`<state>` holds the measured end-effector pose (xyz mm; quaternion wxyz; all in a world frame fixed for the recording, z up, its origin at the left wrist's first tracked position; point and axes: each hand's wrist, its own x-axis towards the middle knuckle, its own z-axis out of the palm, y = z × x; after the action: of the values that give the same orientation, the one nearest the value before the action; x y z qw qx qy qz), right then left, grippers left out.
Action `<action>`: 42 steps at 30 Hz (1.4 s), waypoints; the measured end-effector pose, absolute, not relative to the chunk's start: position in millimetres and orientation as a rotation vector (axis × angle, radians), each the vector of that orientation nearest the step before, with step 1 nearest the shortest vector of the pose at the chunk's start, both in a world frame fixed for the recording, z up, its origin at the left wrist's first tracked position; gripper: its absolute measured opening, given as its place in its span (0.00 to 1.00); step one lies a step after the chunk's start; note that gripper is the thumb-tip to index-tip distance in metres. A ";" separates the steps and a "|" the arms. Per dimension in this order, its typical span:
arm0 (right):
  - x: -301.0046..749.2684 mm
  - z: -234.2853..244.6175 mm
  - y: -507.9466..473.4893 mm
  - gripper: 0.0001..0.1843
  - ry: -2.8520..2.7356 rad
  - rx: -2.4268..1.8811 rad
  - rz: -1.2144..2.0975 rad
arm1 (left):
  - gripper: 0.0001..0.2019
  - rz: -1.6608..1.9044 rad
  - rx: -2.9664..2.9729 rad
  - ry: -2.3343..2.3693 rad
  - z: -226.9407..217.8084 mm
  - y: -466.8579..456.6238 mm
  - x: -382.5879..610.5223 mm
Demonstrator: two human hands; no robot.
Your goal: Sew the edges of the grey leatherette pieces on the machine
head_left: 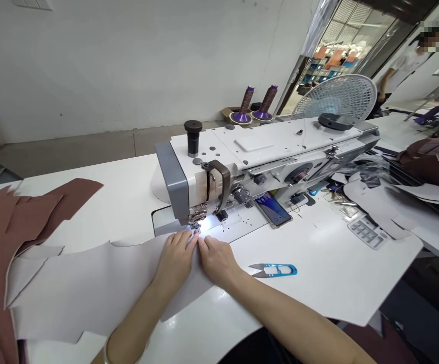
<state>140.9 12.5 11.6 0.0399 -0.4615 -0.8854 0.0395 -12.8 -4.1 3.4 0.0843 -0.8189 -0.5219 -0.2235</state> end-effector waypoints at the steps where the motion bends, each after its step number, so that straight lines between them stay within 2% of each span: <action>1: 140.7 11.8 12.3 0.12 -2.719 -1.411 0.117 | 0.17 -0.691 -2.443 -1.552 3.6 -4.2 -13.0; 19: 134.7 21.8 21.8 0.16 -2.920 -1.146 -0.206 | 0.16 -0.548 -2.437 -1.640 10.0 5.8 -12.1; 42: 134.5 19.5 27.4 0.12 -2.848 -1.188 -0.097 | 0.14 -0.625 -2.459 -1.601 5.6 7.4 -11.8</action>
<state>134.5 27.4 19.5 0.0271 -0.3847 -0.9221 -0.0314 -11.8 7.4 5.6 0.0706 -0.8176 -0.5323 -0.2078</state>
